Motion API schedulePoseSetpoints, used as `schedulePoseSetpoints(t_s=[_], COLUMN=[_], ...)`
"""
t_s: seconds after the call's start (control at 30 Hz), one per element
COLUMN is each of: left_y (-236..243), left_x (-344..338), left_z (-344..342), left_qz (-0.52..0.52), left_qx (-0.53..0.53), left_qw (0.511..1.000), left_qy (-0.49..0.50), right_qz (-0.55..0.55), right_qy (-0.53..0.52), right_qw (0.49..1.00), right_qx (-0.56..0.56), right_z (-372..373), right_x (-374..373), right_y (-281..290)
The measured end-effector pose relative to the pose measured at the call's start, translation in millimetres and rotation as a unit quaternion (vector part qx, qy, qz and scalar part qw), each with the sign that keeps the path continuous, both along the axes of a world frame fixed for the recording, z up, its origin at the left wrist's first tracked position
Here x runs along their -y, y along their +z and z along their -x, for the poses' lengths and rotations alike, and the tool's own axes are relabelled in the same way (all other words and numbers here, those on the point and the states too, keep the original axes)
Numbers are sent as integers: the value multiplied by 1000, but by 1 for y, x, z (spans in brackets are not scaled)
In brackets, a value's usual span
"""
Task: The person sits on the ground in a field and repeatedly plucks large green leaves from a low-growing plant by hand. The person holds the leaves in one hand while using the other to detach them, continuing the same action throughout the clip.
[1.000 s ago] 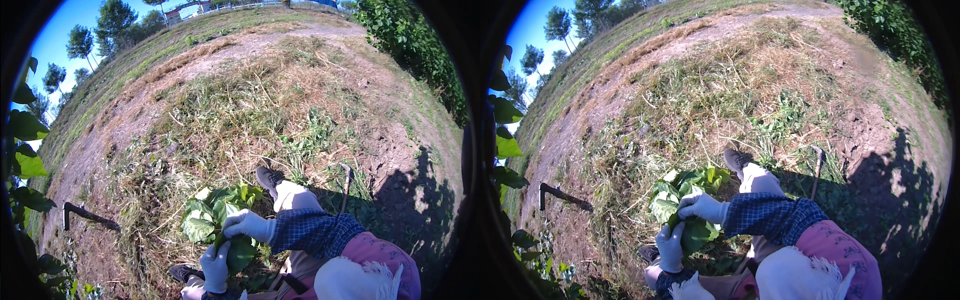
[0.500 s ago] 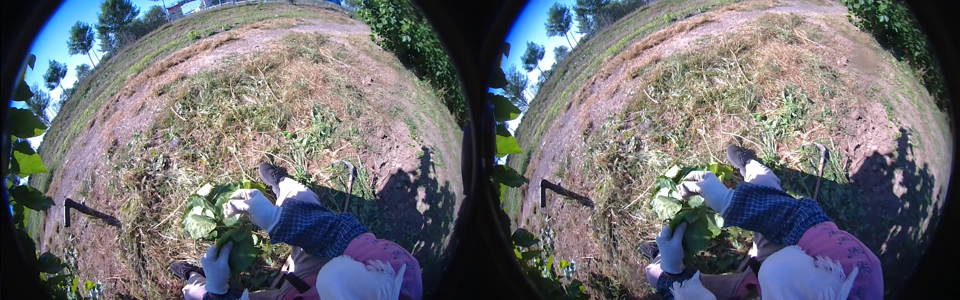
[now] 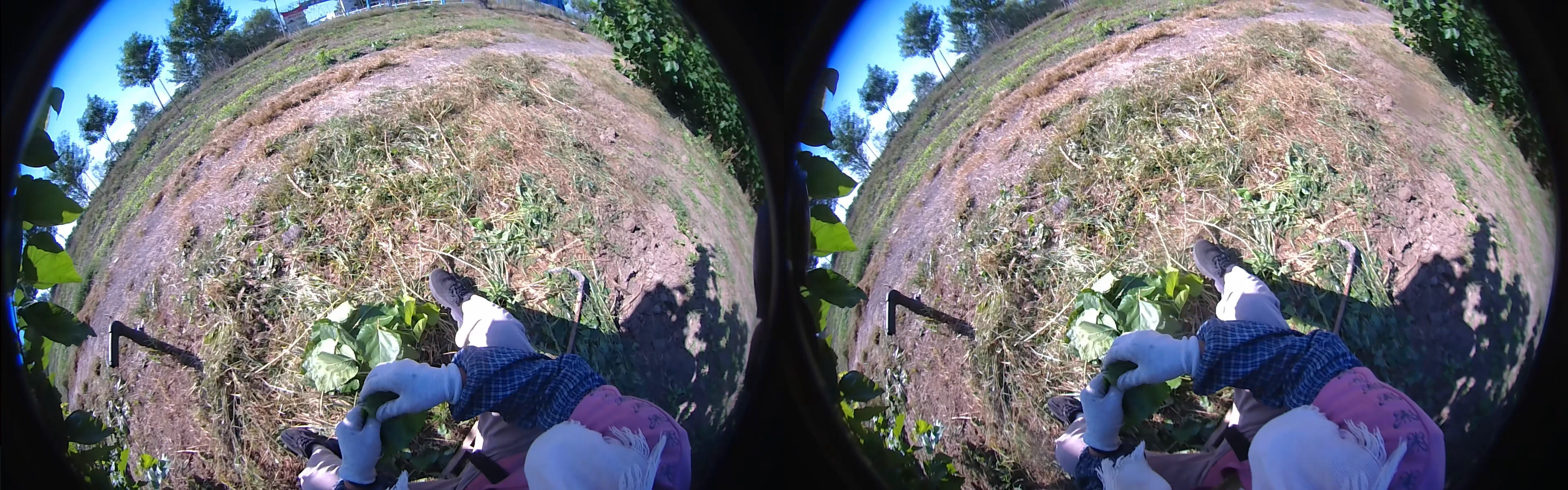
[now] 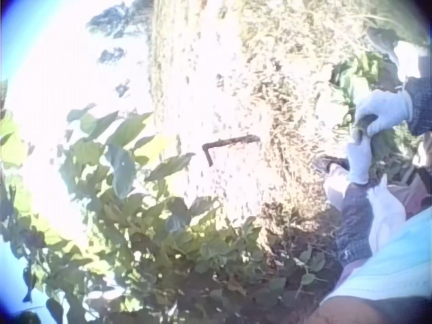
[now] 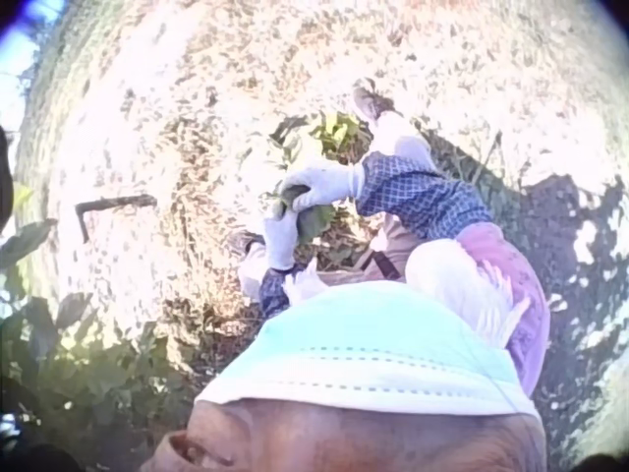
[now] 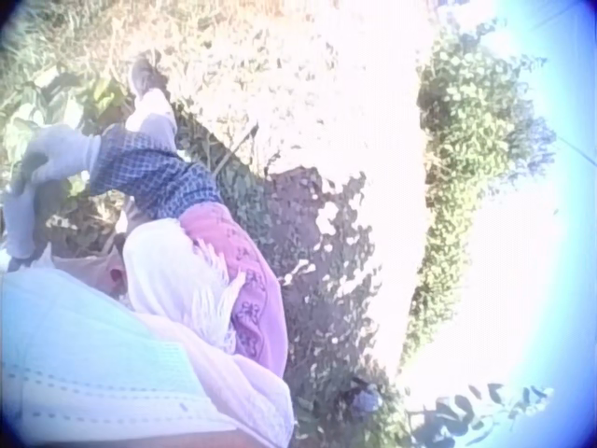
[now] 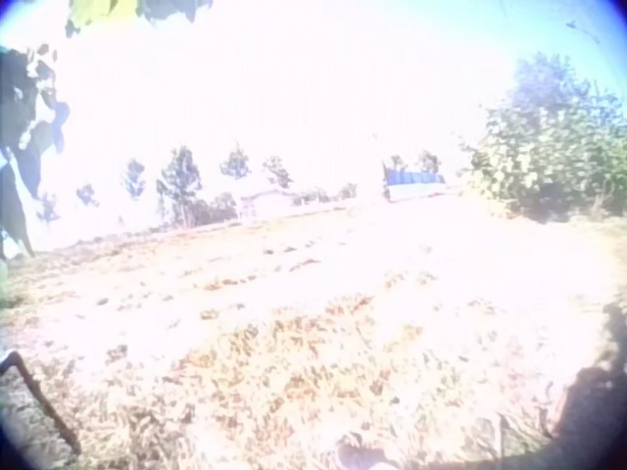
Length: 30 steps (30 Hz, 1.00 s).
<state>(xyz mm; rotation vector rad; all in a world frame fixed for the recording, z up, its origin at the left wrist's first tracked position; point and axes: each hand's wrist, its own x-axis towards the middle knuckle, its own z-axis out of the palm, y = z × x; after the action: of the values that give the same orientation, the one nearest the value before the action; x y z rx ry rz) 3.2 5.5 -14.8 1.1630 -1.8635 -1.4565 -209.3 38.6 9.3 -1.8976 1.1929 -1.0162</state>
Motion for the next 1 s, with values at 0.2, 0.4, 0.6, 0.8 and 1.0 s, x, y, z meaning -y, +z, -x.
schedulePoseSetpoints(t_s=[0.2,0.4,0.6,0.8,1.0], left_y=[-5,13,30,12,12], left_x=[-2,-4,-5,-3,-5], left_z=[1,6,6,-4,1], left_qz=[-1,-57,-26,34,-17], left_qx=[30,15,4,14,-8], left_qw=[999,998,1000,999,1000], left_qy=[-25,-10,8,-21,-19], right_qz=[46,4,-57,-15,-9], right_qy=[-6,-64,-91,-45,-47], right_qw=[999,996,991,997,997], right_qx=[17,69,76,53,58], right_z=[-1,-4,-4,-6,-10], right_x=[-1,-1,-2,-2,-2], right_y=[-10,-12,-8,-4,-15])
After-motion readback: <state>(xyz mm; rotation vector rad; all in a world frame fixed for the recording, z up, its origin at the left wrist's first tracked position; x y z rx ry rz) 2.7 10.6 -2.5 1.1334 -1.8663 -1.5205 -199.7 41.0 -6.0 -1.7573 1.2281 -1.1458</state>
